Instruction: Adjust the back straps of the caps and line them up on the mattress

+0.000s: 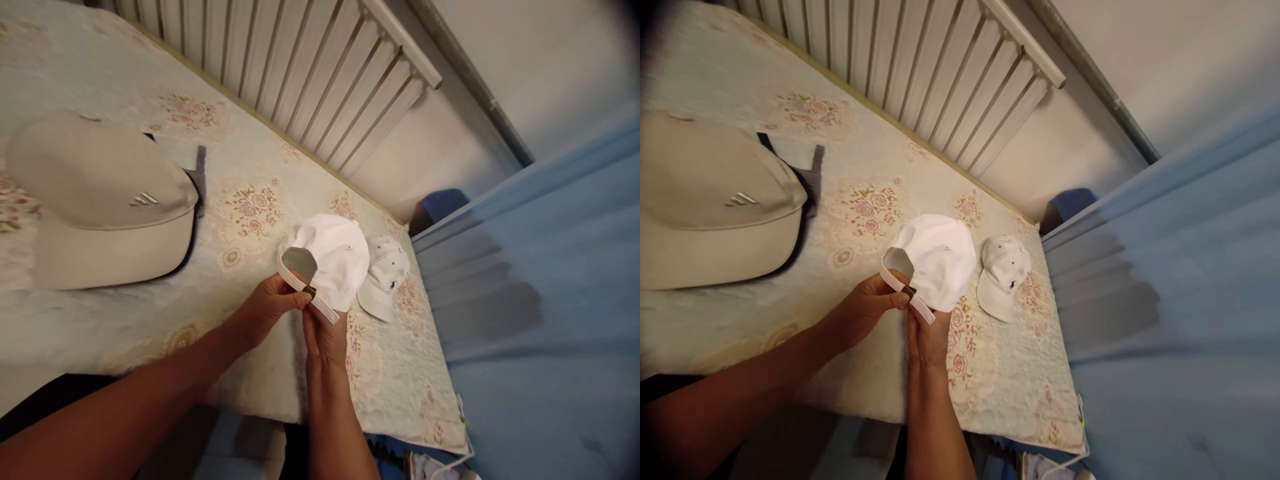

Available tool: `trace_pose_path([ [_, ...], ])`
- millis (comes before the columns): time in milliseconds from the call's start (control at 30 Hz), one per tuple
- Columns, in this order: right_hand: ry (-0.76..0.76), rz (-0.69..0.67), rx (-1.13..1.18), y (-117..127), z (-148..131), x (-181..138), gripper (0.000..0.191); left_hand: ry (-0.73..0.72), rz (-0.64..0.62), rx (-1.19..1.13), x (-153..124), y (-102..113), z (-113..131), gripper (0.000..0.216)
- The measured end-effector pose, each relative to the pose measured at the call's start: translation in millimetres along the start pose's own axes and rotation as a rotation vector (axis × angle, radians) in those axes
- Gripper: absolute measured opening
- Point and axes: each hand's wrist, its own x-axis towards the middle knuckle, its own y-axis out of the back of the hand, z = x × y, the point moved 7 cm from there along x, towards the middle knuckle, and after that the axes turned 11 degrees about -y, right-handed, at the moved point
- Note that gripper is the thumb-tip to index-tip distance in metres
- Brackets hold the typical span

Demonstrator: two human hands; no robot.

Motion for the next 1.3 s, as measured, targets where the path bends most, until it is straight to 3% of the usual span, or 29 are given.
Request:
trace_pose_path([
  [133, 0.002, -0.022, -0.019, -4.6, -1.9, -1.8, 0.065, -0.002, -0.015, -0.012, 1.3, 2.0, -2.9, 0.014],
  [400, 0.013, -0.109, -0.039, -12.6, -4.0, -3.0, 0.049, 0.009, 0.032, -0.041, 3.5, 7.5, -5.3, 0.015],
  [667, -0.006, -0.046, 0.045, -6.8, 2.3, -2.9, 0.052, -0.009, -0.007, -0.079, 2.7, 4.7, -2.4, 0.013],
  [800, -0.008, -0.023, 0.049, -0.4, -0.2, -1.5, 0.056, 0.012, -0.029, -0.274, 4.8, 4.0, -3.0, 0.016],
  [1000, -0.052, -0.072, 0.125, -0.3, -1.1, -1.3, 0.05, 0.183, 0.078, -0.66, 12.9, 9.3, -3.6, 0.029],
  [1300, -0.048, -0.087, 0.075, -5.5, -1.2, -3.7, 0.056, 0.199, 0.2, -0.805, 22.6, 16.5, -1.3, 0.033],
])
